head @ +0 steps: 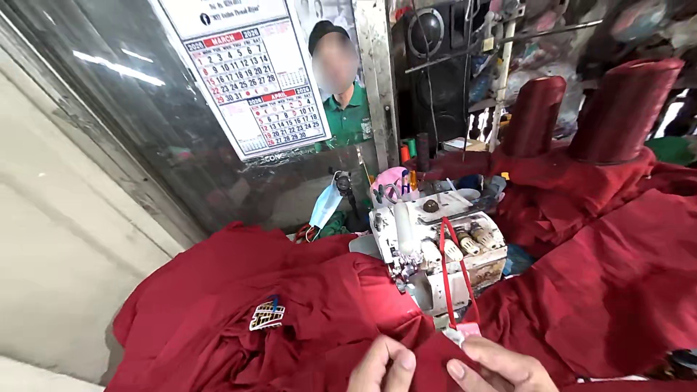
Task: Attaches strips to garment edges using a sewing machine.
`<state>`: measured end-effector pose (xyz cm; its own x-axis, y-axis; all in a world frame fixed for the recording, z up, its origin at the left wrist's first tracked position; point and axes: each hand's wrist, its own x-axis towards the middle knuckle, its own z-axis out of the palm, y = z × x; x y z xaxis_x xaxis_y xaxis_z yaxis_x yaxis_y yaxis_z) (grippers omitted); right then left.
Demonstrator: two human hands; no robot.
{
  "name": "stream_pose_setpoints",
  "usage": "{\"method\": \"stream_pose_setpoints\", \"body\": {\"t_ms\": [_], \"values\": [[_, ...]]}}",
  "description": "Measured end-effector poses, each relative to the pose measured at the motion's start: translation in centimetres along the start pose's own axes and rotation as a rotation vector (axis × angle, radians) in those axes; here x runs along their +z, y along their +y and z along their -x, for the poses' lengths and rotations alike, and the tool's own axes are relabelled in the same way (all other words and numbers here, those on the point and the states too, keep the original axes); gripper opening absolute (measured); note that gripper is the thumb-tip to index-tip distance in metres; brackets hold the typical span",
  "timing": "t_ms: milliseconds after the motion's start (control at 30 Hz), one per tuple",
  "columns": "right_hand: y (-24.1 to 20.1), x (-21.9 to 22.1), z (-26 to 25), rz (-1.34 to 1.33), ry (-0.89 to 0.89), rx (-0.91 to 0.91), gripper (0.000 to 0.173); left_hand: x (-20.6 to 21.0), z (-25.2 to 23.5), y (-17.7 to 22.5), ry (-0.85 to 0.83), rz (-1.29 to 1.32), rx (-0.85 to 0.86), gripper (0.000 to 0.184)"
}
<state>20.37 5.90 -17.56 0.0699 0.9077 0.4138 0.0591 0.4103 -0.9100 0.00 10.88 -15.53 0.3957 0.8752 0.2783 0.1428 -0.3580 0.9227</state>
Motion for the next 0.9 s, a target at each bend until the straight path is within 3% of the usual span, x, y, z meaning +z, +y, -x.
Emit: {"method": "stream_pose_setpoints", "body": {"t_ms": [67, 133, 233, 300, 500, 700, 900], "values": [[-1.2, 0.3, -2.4, -0.046, 0.027, 0.055, 0.012, -1.7, -3.3, 1.8, -0.015, -0.121, 0.08, 0.02], [-0.7, 0.9, -4.4, -0.04, 0.091, 0.166, 0.027, -2.6, -7.0, 0.8, -0.022, -0.331, 0.087, 0.026], [1.1, 2.1, -5.2, 0.01, 0.174, 0.36, 0.045, -3.2, -9.7, -1.7, -0.131, -0.69, -0.111, 0.034], [1.5, 2.3, -4.8, 0.04, 0.182, 0.383, 0.05, -3.7, -9.7, -2.0, -0.188, -0.789, -0.151, 0.036], [1.3, 2.9, -6.4, 0.071, 0.25, 0.367, 0.048, -4.5, -11.9, -0.2, -0.268, -0.819, -0.152, 0.034], [1.5, 3.2, -7.6, 0.104, 0.277, 0.383, 0.048, -5.2, -12.9, -1.0, -0.316, -0.859, -0.202, 0.034], [1.0, 3.1, -6.9, 0.062, 0.251, 0.402, 0.045, -5.6, -12.8, -1.2, -0.333, -0.714, -0.189, 0.03]]}}
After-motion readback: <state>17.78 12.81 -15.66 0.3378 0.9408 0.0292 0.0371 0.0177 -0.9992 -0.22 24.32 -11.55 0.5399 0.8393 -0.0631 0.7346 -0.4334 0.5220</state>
